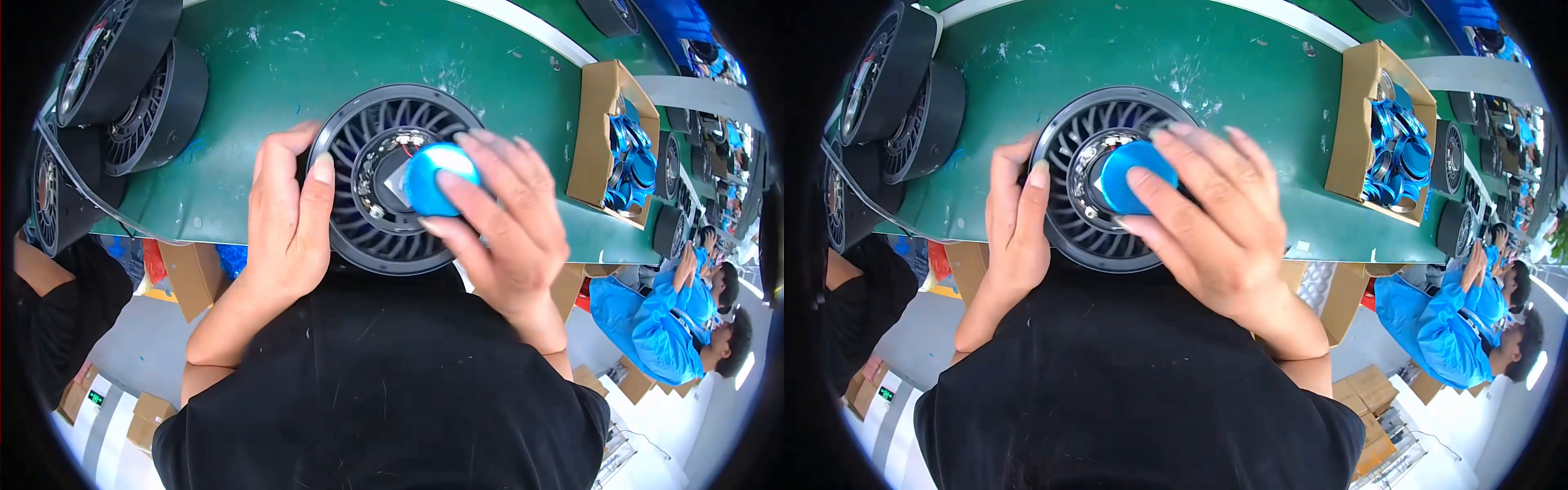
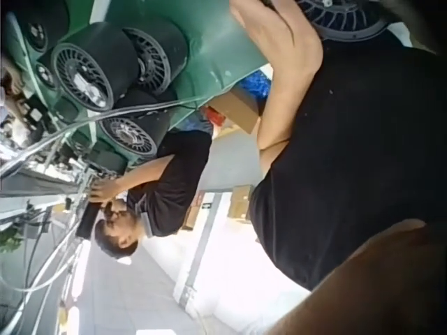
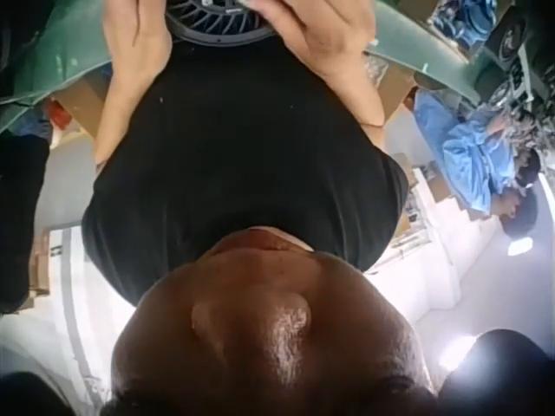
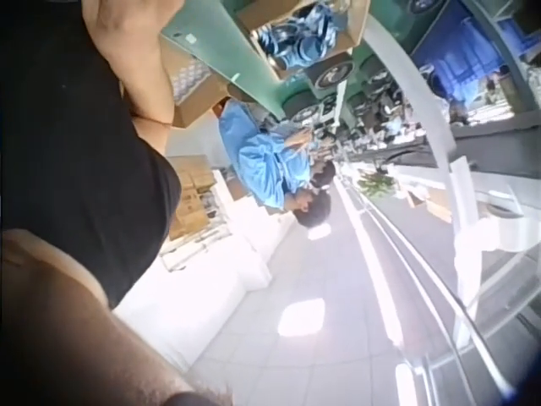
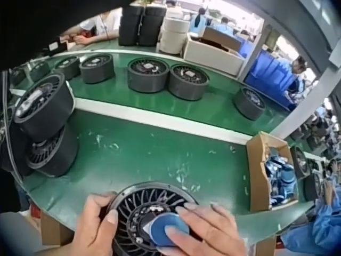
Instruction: The person assembles blue circular components into black motor housings by hand, taking the components from a cardboard box and inserting them into the housings.
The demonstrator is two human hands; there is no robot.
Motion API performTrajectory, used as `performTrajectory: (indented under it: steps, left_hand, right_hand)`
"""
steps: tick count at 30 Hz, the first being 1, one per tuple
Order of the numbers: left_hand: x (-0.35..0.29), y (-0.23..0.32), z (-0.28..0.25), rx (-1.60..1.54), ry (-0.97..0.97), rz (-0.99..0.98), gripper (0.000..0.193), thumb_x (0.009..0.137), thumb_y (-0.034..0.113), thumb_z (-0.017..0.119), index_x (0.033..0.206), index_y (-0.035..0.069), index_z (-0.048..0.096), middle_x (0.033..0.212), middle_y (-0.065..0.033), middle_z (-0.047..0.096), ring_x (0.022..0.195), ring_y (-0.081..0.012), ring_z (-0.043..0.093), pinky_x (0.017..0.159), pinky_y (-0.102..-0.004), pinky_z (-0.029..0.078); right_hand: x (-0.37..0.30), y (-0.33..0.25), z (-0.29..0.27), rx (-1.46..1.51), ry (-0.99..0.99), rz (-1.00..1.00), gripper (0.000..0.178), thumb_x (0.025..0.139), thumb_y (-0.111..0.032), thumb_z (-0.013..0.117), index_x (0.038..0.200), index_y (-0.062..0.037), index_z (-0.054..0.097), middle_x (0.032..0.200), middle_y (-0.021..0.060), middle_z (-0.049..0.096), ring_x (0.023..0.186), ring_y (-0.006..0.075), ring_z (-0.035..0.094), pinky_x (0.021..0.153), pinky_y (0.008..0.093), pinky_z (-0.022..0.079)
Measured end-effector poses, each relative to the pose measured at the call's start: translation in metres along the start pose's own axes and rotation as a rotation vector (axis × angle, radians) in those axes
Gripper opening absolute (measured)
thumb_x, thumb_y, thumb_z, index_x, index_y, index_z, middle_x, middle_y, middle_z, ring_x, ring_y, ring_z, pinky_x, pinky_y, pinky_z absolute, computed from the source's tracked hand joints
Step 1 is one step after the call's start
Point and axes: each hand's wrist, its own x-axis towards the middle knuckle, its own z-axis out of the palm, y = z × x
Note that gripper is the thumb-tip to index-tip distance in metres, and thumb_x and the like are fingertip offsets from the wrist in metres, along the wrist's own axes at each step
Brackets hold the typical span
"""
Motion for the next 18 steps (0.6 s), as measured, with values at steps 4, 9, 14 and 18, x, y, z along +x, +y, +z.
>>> performTrajectory:
  steps: [4,9,14,18]
  left_hand:
    - [-0.006,0.003,-0.016,0.074,-0.051,0.017,0.020,0.095,0.014,0.052,0.106,-0.003,0.050,0.093,-0.0175,0.059,0.082,-0.0256,0.056,0.077,-0.0342,0.045]
    - [-0.008,0.014,-0.020,0.024,-0.143,-0.135,0.019,0.092,0.010,0.054,0.106,-0.001,0.048,0.069,-0.0052,0.050,0.063,-0.0109,0.044,0.059,-0.0273,0.034]
    - [-0.008,0.008,-0.015,-0.050,-0.083,-0.138,0.020,0.092,0.010,0.052,0.108,0.000,0.046,0.059,0.0012,0.044,0.056,-0.0043,0.037,0.055,-0.0237,0.028]
    - [-0.005,0.011,-0.020,-0.039,-0.123,-0.210,0.034,0.085,0.014,0.066,0.111,-0.002,0.050,0.072,-0.0110,0.062,0.063,-0.0168,0.057,0.061,-0.0290,0.046]
  right_hand:
    - [-0.010,0.000,0.008,-0.008,0.015,0.052,0.037,0.068,-0.016,0.082,0.101,-0.0034,0.071,0.113,0.0170,0.068,0.108,0.0366,0.064,0.099,0.0504,0.043]
    - [-0.011,0.000,0.009,0.011,0.008,0.111,0.037,0.068,-0.018,0.083,0.100,-0.0039,0.071,0.113,0.0174,0.068,0.108,0.0377,0.064,0.098,0.0517,0.043]
    - [-0.010,-0.003,0.012,0.030,-0.095,0.101,0.036,0.069,-0.017,0.083,0.100,-0.0043,0.071,0.114,0.0175,0.068,0.110,0.0379,0.063,0.098,0.0518,0.042]
    - [-0.008,-0.005,0.011,0.024,-0.113,0.114,0.035,0.069,-0.015,0.082,0.101,-0.0050,0.071,0.114,0.0173,0.068,0.112,0.0378,0.062,0.097,0.0516,0.042]
